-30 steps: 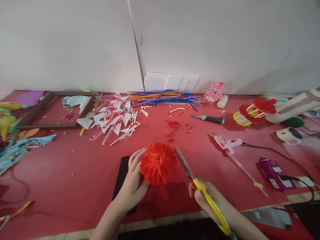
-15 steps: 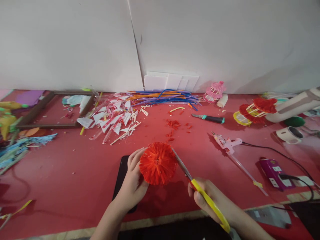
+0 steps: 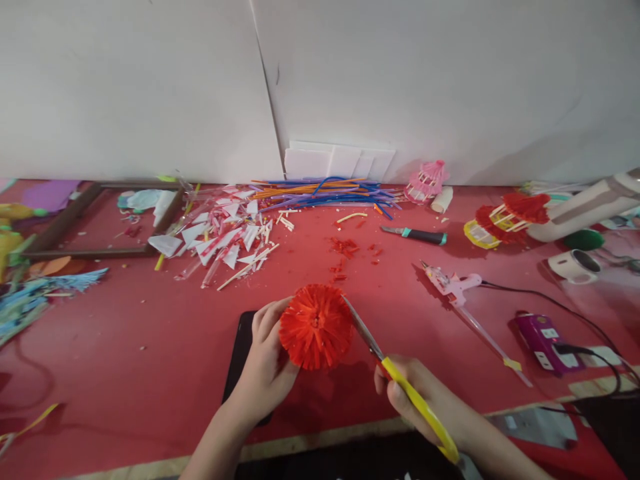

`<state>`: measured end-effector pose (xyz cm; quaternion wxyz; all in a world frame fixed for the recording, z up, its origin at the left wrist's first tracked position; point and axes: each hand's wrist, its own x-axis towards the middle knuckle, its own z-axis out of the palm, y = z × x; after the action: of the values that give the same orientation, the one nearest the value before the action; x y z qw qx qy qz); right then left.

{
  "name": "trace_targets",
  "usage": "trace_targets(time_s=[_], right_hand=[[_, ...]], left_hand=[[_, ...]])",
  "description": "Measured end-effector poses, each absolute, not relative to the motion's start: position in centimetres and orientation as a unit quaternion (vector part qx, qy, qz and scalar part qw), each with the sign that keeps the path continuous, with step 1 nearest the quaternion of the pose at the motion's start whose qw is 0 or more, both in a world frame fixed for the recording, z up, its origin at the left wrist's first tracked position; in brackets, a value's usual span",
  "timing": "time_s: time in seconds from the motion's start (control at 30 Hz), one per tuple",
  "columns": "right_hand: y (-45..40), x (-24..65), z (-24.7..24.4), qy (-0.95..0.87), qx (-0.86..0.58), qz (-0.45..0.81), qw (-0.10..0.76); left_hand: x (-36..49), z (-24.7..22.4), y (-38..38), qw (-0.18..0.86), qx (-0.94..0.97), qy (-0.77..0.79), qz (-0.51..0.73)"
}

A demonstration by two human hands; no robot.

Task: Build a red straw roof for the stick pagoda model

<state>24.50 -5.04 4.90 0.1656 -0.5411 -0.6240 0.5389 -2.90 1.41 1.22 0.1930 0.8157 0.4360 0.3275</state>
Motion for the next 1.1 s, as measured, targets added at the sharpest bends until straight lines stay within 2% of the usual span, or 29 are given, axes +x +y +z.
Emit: trace_targets(time_s=[0.17,0.4,0.67,1.1], right_hand=[[-5.4,24.5,4.2,-0.595,-0.563,0.551,0.159],[-5.8,24.1,3.4,-0.595,-0.587,0.515,0.191],[-6.2,23.3,2.4,-0.552,-0.596,0.543,0.214],[-6.0,24.3,3.4,-0.548,-0.572,0.582,0.186]], left_hand=[[-3.0,1.3,1.3,0.198,0.812,0.441,0.326],[-2.7,1.6,1.3,0.194,0.811,0.441,0.332],[-2.6,1.6,1.4,0.191,0.812,0.441,0.332],[-2.6,1.8,1.3,0.199,0.821,0.428,0.322]])
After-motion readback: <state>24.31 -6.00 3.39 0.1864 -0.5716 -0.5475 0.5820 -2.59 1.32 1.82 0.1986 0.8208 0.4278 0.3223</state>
